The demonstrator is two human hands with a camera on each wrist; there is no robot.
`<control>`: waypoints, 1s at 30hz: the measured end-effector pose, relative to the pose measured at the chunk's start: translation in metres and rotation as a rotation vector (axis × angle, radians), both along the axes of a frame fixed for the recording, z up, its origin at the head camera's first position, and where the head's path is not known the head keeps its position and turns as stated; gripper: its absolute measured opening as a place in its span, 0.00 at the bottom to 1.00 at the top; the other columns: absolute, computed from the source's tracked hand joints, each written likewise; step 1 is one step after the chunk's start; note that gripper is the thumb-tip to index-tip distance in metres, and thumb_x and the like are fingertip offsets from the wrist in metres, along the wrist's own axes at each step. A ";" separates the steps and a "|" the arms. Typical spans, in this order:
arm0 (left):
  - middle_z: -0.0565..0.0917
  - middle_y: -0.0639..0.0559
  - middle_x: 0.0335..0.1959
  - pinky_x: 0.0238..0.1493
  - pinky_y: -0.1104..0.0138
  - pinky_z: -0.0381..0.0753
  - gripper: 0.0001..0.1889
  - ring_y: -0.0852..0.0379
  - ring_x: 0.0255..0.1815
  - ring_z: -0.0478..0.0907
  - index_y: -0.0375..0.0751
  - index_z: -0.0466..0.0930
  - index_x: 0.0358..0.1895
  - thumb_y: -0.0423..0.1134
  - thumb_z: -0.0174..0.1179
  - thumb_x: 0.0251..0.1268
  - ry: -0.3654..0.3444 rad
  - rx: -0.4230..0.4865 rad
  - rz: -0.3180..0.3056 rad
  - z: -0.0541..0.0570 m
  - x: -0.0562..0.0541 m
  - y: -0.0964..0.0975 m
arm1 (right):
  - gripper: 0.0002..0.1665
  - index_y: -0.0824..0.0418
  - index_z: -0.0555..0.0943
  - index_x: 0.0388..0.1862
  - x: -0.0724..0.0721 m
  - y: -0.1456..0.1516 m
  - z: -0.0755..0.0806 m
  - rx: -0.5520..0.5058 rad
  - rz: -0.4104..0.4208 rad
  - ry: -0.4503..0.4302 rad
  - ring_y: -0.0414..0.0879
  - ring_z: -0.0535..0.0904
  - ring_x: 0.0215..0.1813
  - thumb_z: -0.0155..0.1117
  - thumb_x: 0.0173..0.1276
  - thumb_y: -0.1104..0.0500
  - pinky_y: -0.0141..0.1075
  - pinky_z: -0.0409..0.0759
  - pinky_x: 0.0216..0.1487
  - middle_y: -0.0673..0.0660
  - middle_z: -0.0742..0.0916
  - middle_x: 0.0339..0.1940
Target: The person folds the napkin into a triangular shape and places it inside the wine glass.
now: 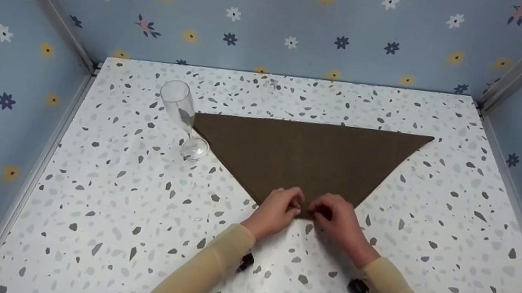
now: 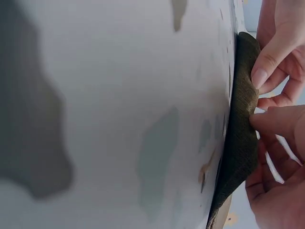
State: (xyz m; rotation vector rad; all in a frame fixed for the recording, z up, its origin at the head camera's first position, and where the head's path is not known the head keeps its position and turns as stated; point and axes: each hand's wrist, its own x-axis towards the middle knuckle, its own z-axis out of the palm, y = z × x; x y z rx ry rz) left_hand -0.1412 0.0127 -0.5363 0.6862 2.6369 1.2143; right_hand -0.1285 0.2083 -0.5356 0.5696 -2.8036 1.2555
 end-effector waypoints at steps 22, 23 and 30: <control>0.82 0.51 0.39 0.44 0.71 0.77 0.13 0.59 0.41 0.78 0.39 0.80 0.43 0.21 0.58 0.59 0.040 0.133 0.017 0.001 -0.003 0.004 | 0.10 0.53 0.85 0.38 -0.007 0.002 0.001 -0.042 -0.013 -0.190 0.42 0.78 0.37 0.69 0.60 0.66 0.37 0.79 0.40 0.46 0.85 0.35; 0.83 0.51 0.39 0.44 0.72 0.77 0.13 0.59 0.41 0.79 0.40 0.80 0.43 0.20 0.58 0.58 0.037 0.140 0.012 0.002 -0.004 0.004 | 0.10 0.52 0.85 0.38 -0.008 0.002 0.001 -0.044 -0.020 -0.203 0.42 0.79 0.37 0.69 0.60 0.66 0.36 0.80 0.40 0.45 0.85 0.35; 0.83 0.52 0.41 0.46 0.72 0.77 0.14 0.62 0.44 0.79 0.40 0.81 0.44 0.23 0.62 0.55 0.000 0.166 -0.030 0.001 -0.004 0.003 | 0.11 0.50 0.85 0.38 -0.013 0.002 0.002 -0.053 -0.029 -0.254 0.42 0.79 0.36 0.68 0.62 0.66 0.36 0.80 0.38 0.46 0.85 0.35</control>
